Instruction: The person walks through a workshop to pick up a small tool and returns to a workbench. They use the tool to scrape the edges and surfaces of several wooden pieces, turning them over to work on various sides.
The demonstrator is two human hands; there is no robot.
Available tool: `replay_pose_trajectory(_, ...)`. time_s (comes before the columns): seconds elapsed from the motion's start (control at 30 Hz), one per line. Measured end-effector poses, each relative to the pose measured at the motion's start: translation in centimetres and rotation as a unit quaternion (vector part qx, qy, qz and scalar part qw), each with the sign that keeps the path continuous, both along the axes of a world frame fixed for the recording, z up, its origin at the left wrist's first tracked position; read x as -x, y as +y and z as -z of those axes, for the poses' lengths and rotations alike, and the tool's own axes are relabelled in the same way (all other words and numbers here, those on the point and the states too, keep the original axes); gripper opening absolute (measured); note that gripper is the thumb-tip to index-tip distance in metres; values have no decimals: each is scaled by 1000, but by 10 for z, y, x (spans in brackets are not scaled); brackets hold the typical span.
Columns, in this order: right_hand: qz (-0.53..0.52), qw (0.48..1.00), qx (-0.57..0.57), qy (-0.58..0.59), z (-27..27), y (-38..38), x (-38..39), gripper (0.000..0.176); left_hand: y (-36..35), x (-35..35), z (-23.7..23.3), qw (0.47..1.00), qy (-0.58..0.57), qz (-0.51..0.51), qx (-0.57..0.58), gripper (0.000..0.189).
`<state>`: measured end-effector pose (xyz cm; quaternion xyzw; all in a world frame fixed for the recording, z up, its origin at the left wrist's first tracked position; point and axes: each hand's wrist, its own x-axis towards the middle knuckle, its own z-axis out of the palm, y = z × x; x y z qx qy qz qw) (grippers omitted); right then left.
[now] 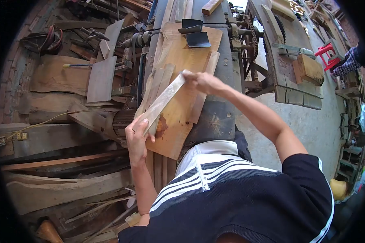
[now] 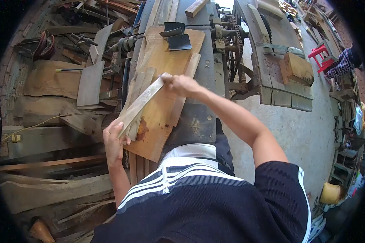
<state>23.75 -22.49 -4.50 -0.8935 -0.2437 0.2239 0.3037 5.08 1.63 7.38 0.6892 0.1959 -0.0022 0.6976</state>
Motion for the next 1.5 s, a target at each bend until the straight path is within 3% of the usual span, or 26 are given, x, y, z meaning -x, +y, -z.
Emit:
replay_pose_trajectory(0.07, 74, 995, -49, 41, -4, -10, -9, 54, 0, 1, -4, 1000, -3, 15, -20, 35)
replay_pose_trajectory(0.2, 5, 999, -33, -43, -25, -4, 14, 52, -2, -5, -12, 997, -4, 37, -60, 37)
replay_pose_trajectory(0.23, -1, 1000, -18, 20, -34, -5, 9, 52, -5, -5, -16, 998, -2, 39, -59, 37)
replay_pose_trajectory(0.3, 28, 999, -32, 0, 6, -11, -15, 52, -8, -6, -25, 986, -1, 84, -146, 37)
replay_pose_trajectory(0.4, 33, 999, 3, 7, -22, -7, -10, 49, -6, -9, -24, 982, 3, 98, -162, 37)
replay_pose_trajectory(0.47, -25, 999, 10, -20, -48, -2, 14, 47, -6, -7, -26, 978, 0, 109, -177, 36)
replay_pose_trajectory(0.53, -17, 999, 27, 24, -46, -12, -2, 50, -8, -7, -27, 974, -8, 124, -191, 36)
replay_pose_trajectory(0.6, 27, 999, 16, -29, -25, -19, -23, 50, -9, -6, -28, 963, -16, 132, -234, 34)
replay_pose_trajectory(0.73, -46, 999, 23, -14, -56, -10, 7, 50, -4, -6, -28, 954, 12, 151, -259, 34)
replay_pose_trajectory(0.8, -30, 999, 12, 12, -50, -16, -7, 49, -5, -7, -26, 939, -48, 163, -300, 35)
replay_pose_trajectory(0.87, 9, 1000, 12, -4, 3, -25, -41, 49, -5, -6, -26, 935, -51, 167, -310, 35)
replay_pose_trajectory(0.93, -30, 997, -40, -65, -1, -18, -24, 50, -6, -10, -26, 934, -52, 162, -316, 36)
replay_pose_trajectory(0.97, -70, 996, -4, -49, -49, -12, 2, 50, -8, -9, -26, 932, -64, 161, -320, 36)
replay_pose_trajectory(1.03, -64, 998, 1, -26, -43, -14, -2, 50, -8, -3, -24, 929, -73, 164, -325, 36)
replay_pose_trajectory(1.07, -56, 998, 6, -13, -41, -17, -10, 51, -8, -2, -21, 934, -65, 157, -315, 36)
replay_pose_trajectory(1.1, 15, 1000, 14, 8, -19, -21, -26, 54, -7, -2, -19, 939, -60, 147, -306, 36)
replay_pose_trajectory(1.13, -32, 998, 50, 4, 0, -31, -36, 56, -7, -1, -18, 938, -63, 146, -309, 36)
replay_pose_trajectory(1.2, -5, 999, -33, -25, 29, -25, -21, 59, -9, 2, -13, 992, 27, 49, -109, 36)
replay_pose_trajectory(1.27, 59, 992, -70, 85, -21, -11, 25, 67, -10, 8, -2, 998, 22, -7, -61, 34)
replay_pose_trajectory(1.3, 71, 970, -213, 89, 8, -1, 46, 66, -8, 9, 2, 999, 21, -26, 9, 34)
replay_pose_trajectory(1.33, 70, 984, -163, 10, -7, 11, 70, 62, -5, 9, 7, 996, 21, -44, 77, 33)
replay_pose_trajectory(1.4, 9, 983, -174, -60, -31, 25, 99, 66, -3, 14, 14, 995, 28, -48, 88, 31)
replay_pose_trajectory(1.43, 12, 983, -176, -56, -41, 22, 98, 66, -3, 16, 15, 993, 29, -54, 103, 31)
replay_pose_trajectory(1.5, 4, 994, -69, 83, -55, 11, 75, 67, -5, 16, 14, 991, 28, -53, 119, 31)
